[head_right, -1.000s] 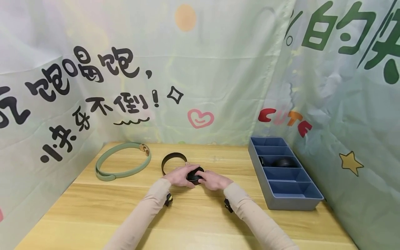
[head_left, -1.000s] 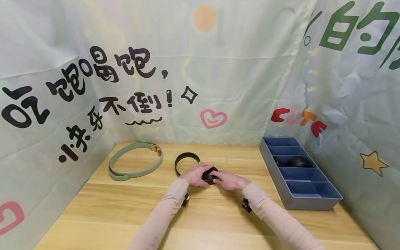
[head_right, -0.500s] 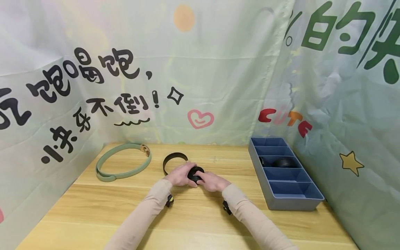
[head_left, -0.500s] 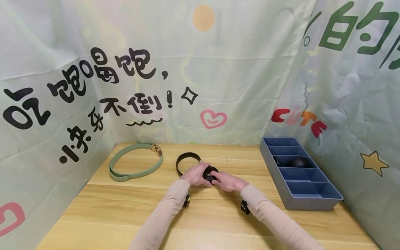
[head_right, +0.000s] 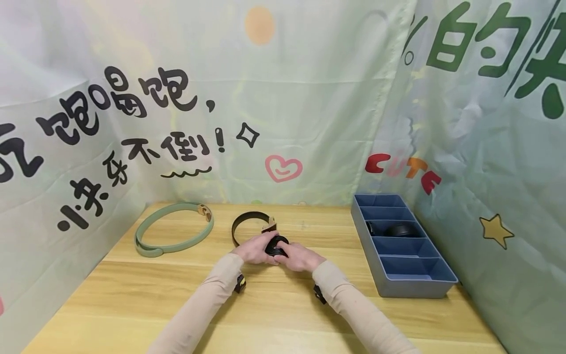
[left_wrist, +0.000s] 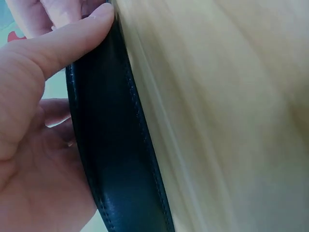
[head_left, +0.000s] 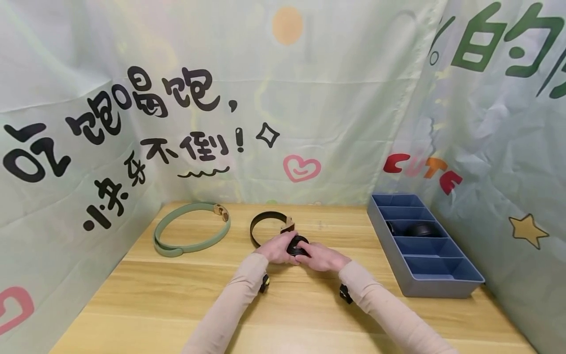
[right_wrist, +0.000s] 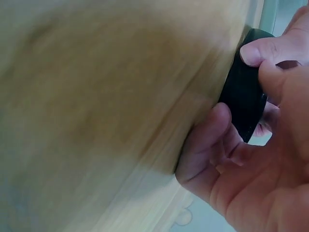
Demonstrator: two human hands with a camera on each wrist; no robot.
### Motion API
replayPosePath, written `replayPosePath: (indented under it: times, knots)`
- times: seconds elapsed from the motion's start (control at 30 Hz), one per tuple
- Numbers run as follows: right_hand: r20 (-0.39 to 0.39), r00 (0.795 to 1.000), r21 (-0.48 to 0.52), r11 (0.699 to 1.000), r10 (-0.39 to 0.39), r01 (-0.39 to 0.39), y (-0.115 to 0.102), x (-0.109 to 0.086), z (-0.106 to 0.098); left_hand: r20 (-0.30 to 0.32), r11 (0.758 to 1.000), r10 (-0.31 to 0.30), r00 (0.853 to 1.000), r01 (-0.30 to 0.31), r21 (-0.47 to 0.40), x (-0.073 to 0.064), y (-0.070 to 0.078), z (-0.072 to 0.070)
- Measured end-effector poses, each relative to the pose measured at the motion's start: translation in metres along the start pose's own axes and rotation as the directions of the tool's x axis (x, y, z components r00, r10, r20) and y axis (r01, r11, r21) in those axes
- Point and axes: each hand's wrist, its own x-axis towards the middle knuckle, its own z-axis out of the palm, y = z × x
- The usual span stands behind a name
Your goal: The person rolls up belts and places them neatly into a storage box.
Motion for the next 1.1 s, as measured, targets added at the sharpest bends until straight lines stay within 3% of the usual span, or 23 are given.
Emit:
replayPosePath:
  times: [0.17,0.33,0.43,0.6,0.8,1.1]
  knots:
    - [0.002,0.999,-0.038,0.998,-0.044,0.044,0.003,0.0,-0.001,0.066,0.999,0.023,0.998,-0.021,-0.034,-0.005,-0.003,-0.006]
    - [0.061,0.998,-0.014,1.0,0.02,-0.019,0.005,-0.002,-0.005,0.102,0.999,0.041,0.994,-0.04,-0.019,-0.009,-0.003,-0.01]
    - [0.075,0.996,0.003,0.999,0.038,-0.039,0.005,-0.003,-0.007,0.082,0.999,-0.002,0.997,0.006,-0.043,-0.009,0.0,-0.009]
    - [0.05,0.999,0.0,1.0,0.02,-0.02,0.004,-0.004,-0.005,0.042,0.998,-0.063,0.997,0.064,-0.012,-0.006,0.003,-0.003]
    - [0.051,0.998,-0.008,0.999,0.038,-0.038,0.004,-0.005,-0.002,-0.003,0.996,-0.086,0.996,0.086,0.0,-0.005,0.001,0.002]
    - [-0.004,1.0,0.01,1.0,-0.019,0.019,0.005,-0.008,-0.003,-0.064,0.998,-0.055,0.996,0.053,-0.044,0.0,0.002,0.004]
